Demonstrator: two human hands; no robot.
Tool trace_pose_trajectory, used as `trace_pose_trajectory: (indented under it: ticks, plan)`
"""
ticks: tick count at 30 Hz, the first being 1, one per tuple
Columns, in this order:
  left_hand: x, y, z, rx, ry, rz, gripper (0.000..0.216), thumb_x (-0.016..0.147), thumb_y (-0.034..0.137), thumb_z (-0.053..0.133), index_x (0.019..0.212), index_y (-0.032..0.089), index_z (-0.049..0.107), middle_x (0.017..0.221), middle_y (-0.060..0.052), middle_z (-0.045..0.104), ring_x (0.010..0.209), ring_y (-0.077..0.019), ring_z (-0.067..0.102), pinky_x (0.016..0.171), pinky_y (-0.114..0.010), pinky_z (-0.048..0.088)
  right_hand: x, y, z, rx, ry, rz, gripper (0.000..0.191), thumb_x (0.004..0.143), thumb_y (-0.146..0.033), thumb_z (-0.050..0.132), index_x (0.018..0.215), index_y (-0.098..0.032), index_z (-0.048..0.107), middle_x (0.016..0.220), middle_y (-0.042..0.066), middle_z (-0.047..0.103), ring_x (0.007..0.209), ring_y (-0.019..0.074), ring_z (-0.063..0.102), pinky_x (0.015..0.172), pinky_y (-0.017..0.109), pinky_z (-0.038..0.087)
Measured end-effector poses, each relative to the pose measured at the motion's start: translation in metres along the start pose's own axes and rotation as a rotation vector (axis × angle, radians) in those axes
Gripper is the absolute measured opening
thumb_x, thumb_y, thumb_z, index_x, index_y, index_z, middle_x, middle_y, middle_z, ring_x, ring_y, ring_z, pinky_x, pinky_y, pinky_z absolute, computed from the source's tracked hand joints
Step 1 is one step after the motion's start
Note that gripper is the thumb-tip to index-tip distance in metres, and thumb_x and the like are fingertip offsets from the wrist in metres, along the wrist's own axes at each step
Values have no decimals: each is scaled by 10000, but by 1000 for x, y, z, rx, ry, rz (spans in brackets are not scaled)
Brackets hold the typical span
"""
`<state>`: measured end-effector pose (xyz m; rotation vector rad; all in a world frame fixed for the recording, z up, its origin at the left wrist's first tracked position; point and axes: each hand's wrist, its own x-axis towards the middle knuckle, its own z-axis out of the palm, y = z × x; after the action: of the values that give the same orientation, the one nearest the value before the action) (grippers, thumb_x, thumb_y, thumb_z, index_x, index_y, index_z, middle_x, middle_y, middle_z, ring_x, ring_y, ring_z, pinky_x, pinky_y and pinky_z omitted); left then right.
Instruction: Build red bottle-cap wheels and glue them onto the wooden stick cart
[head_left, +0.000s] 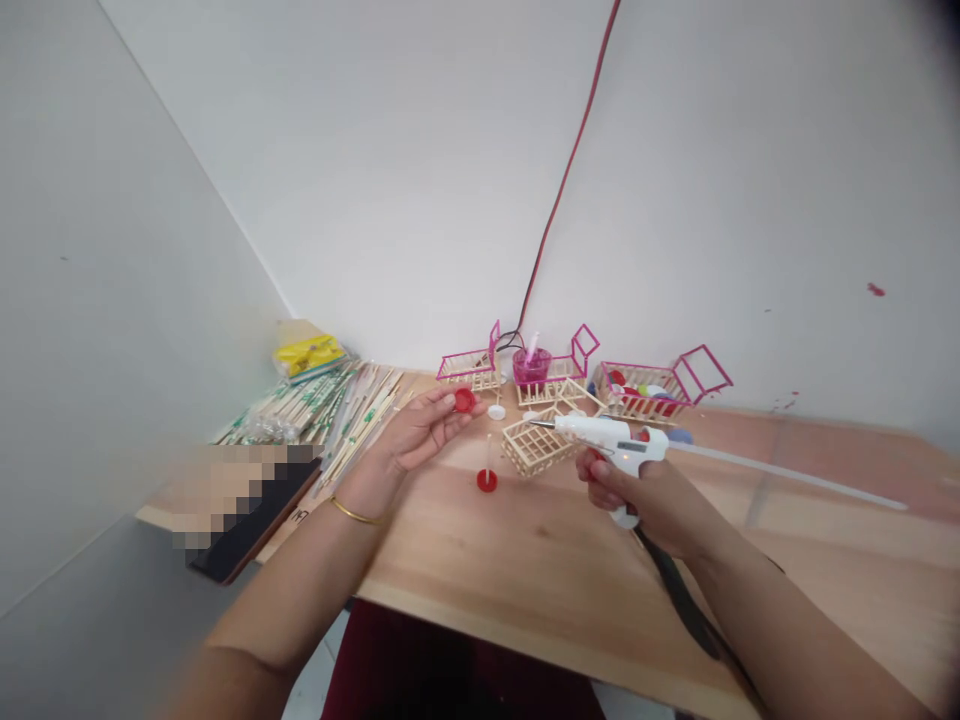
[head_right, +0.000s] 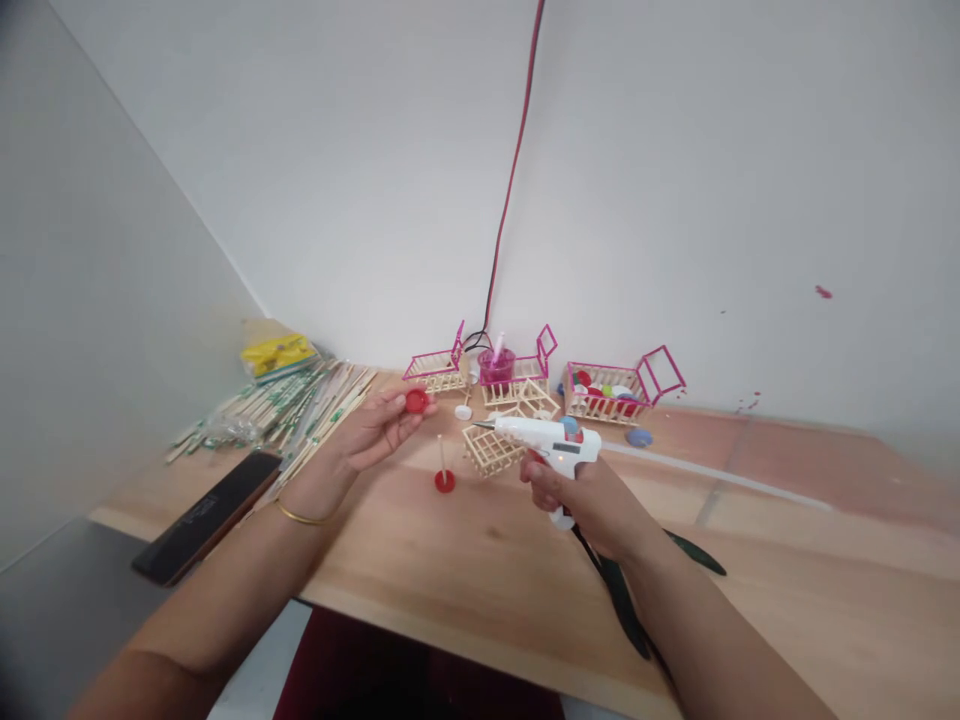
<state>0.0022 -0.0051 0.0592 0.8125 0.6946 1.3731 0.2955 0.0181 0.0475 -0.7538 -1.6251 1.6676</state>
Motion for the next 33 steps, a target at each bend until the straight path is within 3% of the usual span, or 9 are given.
trace_pose_trajectory:
  ticks: [5, 11, 17, 21, 26, 33]
  plan:
    - [3, -9, -5, -38, -59, -11, 228, 766, 302, 718, 865, 99, 686, 807, -71, 701, 618, -78, 624, 587, -160, 516, -4, -7, 9, -482, 127, 73, 319, 763, -501, 655, 751, -191, 585, 615, -8, 513, 570, 135, 456, 521, 268, 362]
    - [-7, -12, -9, -39, -138, -59, 350, 723, 327, 758, 1008, 133, 692, 906, -105, 708, 678, -105, 625, 670, -222, 516, -2, -26, 23, -725, 191, 39, 294, 732, -520, 659, 714, -228, 628, 653, 28, 616, 604, 197, 556, 546, 306, 430]
    - [-9, -16, -12, -74, -137, -13, 366, 697, 272, 784, 1036, 161, 700, 944, -88, 703, 796, -145, 663, 772, -277, 530, 13, -29, 52, -733, 255, -29, 265, 723, -504, 667, 748, -241, 675, 722, 46, 687, 686, 251, 629, 599, 343, 468]
    - [-11, -17, -11, -98, -125, -13, 383, 678, 280, 800, 1030, 163, 707, 916, -74, 700, 794, -146, 665, 767, -273, 535, 20, -24, 66, -744, 201, -119, 209, 781, -449, 628, 728, -248, 654, 709, 30, 690, 689, 239, 629, 603, 336, 455]
    - [-13, -16, -9, -73, -126, -12, 385, 687, 291, 793, 1032, 144, 709, 858, -73, 698, 742, -134, 652, 720, -257, 535, 19, -24, 68, -670, 189, -127, 186, 791, -418, 631, 720, -247, 620, 686, 19, 669, 650, 216, 610, 583, 321, 447]
    - [-12, -17, -10, -51, -118, -7, 375, 692, 299, 791, 1015, 125, 711, 892, -82, 710, 730, -126, 650, 723, -250, 532, 16, -24, 69, -708, 144, -80, 245, 813, -473, 602, 763, -236, 635, 754, 9, 686, 737, 208, 627, 676, 308, 460]
